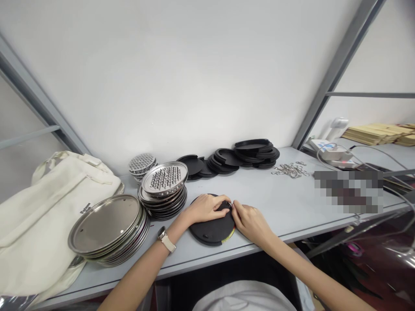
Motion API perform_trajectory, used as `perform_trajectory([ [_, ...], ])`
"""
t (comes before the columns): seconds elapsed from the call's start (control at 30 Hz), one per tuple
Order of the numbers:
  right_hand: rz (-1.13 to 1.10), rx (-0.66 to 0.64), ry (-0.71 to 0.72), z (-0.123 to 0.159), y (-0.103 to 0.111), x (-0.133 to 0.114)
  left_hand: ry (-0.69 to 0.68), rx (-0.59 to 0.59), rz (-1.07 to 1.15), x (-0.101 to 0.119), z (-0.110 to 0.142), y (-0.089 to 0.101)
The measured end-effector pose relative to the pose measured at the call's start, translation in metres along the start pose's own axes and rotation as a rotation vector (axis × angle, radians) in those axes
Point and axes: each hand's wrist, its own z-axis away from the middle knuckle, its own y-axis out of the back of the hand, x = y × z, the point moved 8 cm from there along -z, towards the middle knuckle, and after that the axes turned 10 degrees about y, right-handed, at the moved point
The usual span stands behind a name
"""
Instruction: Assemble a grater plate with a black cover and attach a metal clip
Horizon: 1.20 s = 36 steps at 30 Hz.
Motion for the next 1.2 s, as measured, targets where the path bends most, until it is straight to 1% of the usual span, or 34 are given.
perform_trajectory([
  [0.2,0.021,-0.001,0.003,0.000,0.001,-0.001,-0.001,-0.016,0.025,-0.001,0.000,0.000],
  [0.37,-0.023,0.055,0.036,0.000,0.006,-0.007,-0.005,0.018,0.035,-0.001,0.000,0.002],
  [0.43,-0.051,0.063,0.006,-0.001,0.007,-0.005,0.001,0.029,0.012,-0.001,-0.001,0.002],
  [0.6,-0.133,0.030,-0.084,-0.002,0.006,0.004,0.011,0.048,-0.049,0.000,0.000,0.002],
  [0.77,-0.182,0.013,-0.112,-0.002,0.005,0.009,0.073,0.104,-0.057,-0.003,0.002,0.004],
  [0.87,-0.178,-0.002,-0.119,-0.003,0.004,0.009,0.089,0.127,-0.104,-0.002,0.002,0.004],
  [1.03,-0.159,-0.026,-0.113,-0.004,0.000,0.010,0.016,0.123,-0.192,0.006,0.002,0.004],
  [1.1,-0.158,-0.032,-0.109,-0.003,-0.001,0.010,-0.008,0.116,-0.192,0.008,0.003,0.004],
  [1.2,-0.173,-0.038,-0.098,-0.003,-0.002,0.010,-0.008,0.100,-0.180,0.008,0.004,0.004],
])
